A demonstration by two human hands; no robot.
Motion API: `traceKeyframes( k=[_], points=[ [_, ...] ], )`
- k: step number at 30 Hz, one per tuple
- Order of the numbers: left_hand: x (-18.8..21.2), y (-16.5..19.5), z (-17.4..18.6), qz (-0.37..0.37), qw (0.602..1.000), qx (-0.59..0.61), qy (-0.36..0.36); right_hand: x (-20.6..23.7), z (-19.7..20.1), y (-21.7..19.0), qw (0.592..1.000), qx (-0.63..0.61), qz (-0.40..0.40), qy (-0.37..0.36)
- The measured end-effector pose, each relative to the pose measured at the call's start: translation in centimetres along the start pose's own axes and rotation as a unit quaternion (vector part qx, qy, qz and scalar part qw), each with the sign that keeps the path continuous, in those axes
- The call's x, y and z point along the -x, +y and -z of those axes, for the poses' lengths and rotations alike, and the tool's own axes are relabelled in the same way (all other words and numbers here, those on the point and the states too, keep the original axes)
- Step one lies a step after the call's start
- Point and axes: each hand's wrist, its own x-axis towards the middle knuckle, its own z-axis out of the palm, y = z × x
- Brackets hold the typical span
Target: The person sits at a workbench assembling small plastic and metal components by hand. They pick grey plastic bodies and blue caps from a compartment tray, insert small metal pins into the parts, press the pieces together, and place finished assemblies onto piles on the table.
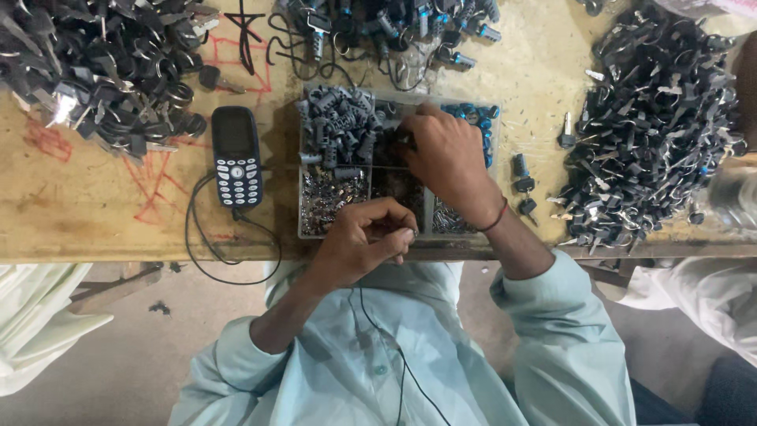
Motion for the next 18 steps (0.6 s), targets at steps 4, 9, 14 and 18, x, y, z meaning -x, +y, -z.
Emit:
traceKeyframes(
  k=[4,9,14,18],
  points=[
    [-0.2,-0.1,0.2,-0.012,1.0,0.003,-0.004,-0.4,-0.9,1.2,1.0,-0.016,-0.006,0.008],
    [-1.2,-0.1,-0.9,0.01,1.0,0.004,-0.001,-0.7,0.3,1.1,0.999,0.012,-0.033,0.02],
    [-1.5,1.1,-0.8,-0.012,0.999,0.05,0.002,2.4,5.5,0.5,0.978,-0.198,-0.021,0.059],
    [-2.5,1.8,-0.3,0.005,0.994,0.109,0.003,6.3,7.4,1.0,0.946,-0.305,0.011,-0.106]
  ],
)
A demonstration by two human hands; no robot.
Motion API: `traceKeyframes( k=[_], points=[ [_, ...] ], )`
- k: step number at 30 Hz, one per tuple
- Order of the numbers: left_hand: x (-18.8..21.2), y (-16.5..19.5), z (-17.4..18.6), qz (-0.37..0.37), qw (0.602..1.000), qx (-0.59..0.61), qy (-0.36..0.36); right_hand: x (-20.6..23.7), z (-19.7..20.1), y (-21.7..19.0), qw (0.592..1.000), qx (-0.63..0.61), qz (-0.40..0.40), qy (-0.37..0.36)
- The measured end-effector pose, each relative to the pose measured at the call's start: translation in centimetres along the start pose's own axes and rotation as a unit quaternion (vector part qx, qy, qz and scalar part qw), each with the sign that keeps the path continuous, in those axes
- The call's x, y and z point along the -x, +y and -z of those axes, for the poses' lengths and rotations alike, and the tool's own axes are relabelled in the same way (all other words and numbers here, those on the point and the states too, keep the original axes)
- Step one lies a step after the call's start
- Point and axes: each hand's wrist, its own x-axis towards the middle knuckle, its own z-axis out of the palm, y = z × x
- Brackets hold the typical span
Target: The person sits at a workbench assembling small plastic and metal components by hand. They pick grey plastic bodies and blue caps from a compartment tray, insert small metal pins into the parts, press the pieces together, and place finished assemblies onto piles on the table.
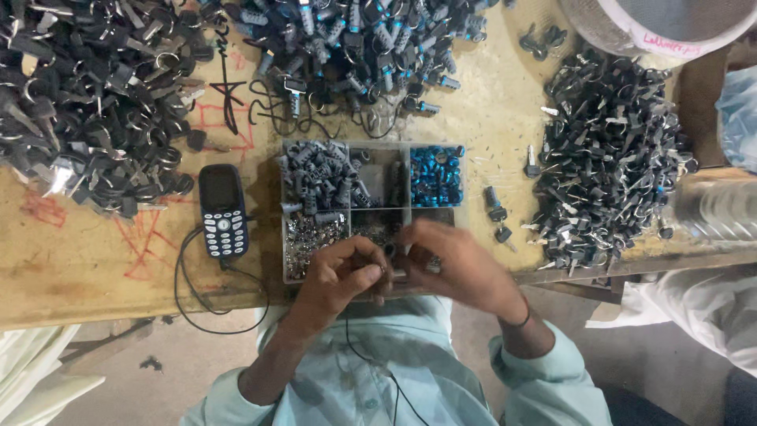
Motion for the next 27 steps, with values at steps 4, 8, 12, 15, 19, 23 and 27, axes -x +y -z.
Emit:
traceKeyframes(
  k=[4,8,12,15,19,23,27],
  points=[
    [-1.4,-0.5,-1.1,0.003,0.999,0.006,-0.048,2.5,-1.2,1.6,0.995,-0.044,0.055,0.077],
    [-1.0,-0.8,-2.9,0.029,0.999,-0.011,-0.014,4.5,-1.6,2.6,0.988,-0.026,0.084,0.13],
    [0.0,-0.8,-4.5,0.054,0.993,-0.076,0.07,5.9,-1.6,2.4,0.975,0.03,0.144,0.168],
    [0.6,-1.0,-5.5,0.062,0.987,-0.088,0.12,6.3,-1.6,2.2,0.96,0.088,0.175,0.198],
    [1.6,-1.1,-6.4,0.048,0.984,-0.109,0.129,7.2,-1.9,1.4,0.953,0.106,0.197,0.207],
    [2.6,-0.1,-6.9,0.037,0.982,-0.145,0.116,8.3,-2.2,-0.1,0.944,0.145,0.204,0.216],
    [3.6,1.2,-6.8,0.037,0.993,-0.1,0.052,8.7,-2.7,-1.3,0.942,0.128,0.194,0.242]
  ],
)
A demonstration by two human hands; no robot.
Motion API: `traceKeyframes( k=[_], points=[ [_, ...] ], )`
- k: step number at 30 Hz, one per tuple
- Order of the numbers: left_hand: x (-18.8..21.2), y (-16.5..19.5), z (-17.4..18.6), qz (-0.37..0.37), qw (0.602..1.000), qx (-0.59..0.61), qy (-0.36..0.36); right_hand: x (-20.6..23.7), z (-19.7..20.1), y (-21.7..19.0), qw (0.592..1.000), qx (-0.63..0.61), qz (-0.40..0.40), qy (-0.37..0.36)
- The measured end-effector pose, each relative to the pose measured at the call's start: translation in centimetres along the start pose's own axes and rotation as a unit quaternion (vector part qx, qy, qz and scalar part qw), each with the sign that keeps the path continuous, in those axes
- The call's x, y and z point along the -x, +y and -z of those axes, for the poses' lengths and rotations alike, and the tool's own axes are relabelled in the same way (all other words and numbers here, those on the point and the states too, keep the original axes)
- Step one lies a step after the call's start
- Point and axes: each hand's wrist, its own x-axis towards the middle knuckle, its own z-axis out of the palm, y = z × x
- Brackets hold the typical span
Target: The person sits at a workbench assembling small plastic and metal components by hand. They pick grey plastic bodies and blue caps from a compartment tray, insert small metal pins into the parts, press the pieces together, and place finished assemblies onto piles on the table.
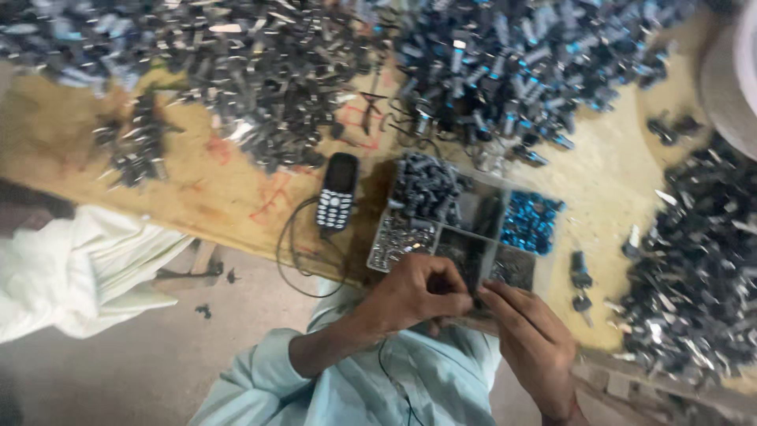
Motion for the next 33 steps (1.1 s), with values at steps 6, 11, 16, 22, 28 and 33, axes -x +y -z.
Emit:
traceKeyframes(
  k=[6,11,16,22,28,33],
  points=[
    [1.1,-0.2,0.2,-0.044,0.997,0.052,-0.032,0.3,-0.9,-0.4,1.0,-0.02,-0.015,0.02],
    [1.1,-1.5,-1.3,-0.12,0.992,0.013,0.045,0.6,0.1,0.7,0.998,0.045,0.029,-0.012],
    [2.2,-1.7,-3.8,-0.304,0.93,-0.148,0.141,1.8,-0.1,0.7,0.995,0.091,-0.039,-0.011],
    [2.6,-1.9,-3.9,-0.239,0.96,-0.088,0.113,2.3,-0.5,0.5,0.968,-0.155,-0.198,-0.023],
    [2.4,-3.2,-1.1,-0.291,0.948,-0.128,0.035,-1.8,2.1,5.0,0.955,0.201,-0.201,-0.089],
    [0.6,-2.7,-0.6,-0.266,0.956,-0.124,0.02,-3.1,1.2,6.5,0.921,0.245,-0.251,-0.169]
  ],
)
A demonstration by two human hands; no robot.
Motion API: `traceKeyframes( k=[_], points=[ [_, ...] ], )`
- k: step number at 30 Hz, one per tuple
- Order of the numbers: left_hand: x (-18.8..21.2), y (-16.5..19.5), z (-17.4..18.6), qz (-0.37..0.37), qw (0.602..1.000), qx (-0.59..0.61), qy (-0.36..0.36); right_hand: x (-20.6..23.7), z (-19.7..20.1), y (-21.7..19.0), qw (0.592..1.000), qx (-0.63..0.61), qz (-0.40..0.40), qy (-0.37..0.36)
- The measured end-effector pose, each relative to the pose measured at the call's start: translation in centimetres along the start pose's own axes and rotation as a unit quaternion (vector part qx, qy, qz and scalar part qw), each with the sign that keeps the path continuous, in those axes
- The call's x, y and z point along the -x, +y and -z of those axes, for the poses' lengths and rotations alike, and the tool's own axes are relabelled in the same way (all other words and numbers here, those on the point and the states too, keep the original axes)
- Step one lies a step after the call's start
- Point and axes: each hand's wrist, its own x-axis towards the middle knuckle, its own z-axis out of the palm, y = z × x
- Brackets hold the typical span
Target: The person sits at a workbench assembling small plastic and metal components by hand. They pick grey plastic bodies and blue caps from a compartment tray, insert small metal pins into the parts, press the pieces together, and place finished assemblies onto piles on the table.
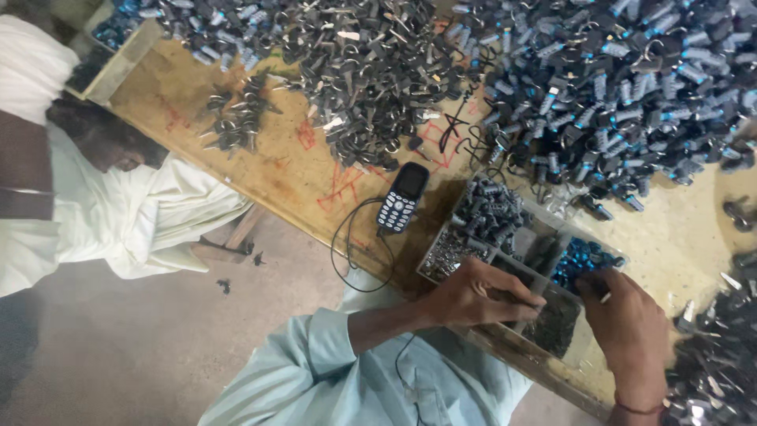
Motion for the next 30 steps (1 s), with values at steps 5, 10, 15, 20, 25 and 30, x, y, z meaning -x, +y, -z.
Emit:
traceKeyframes(
  k=[5,10,15,20,25,30],
  points=[
    [-1.7,-0.2,-0.8,-0.016,0.997,-0.061,-0.036,0.2,1.6,1.6,0.997,-0.024,0.067,0.001],
    [-2.5,-0.7,-1.8,-0.021,0.997,-0.064,-0.048,-0.3,2.1,2.8,0.997,-0.022,0.067,-0.016],
    [-2.6,-1.1,-1.9,-0.01,0.998,-0.037,-0.049,-0.5,2.3,2.8,0.995,-0.05,0.087,0.021],
    [-2.8,-1.6,-1.3,-0.022,0.997,-0.046,-0.062,-1.0,2.4,2.8,0.981,-0.176,0.07,0.039],
    [-3.2,-2.4,-1.1,-0.029,0.996,-0.052,-0.069,-1.3,1.3,3.5,0.976,-0.203,0.041,0.068],
    [-3.6,-2.7,-0.9,-0.006,0.996,-0.061,-0.068,-1.7,0.5,3.7,0.973,-0.19,0.042,0.124]
  ],
)
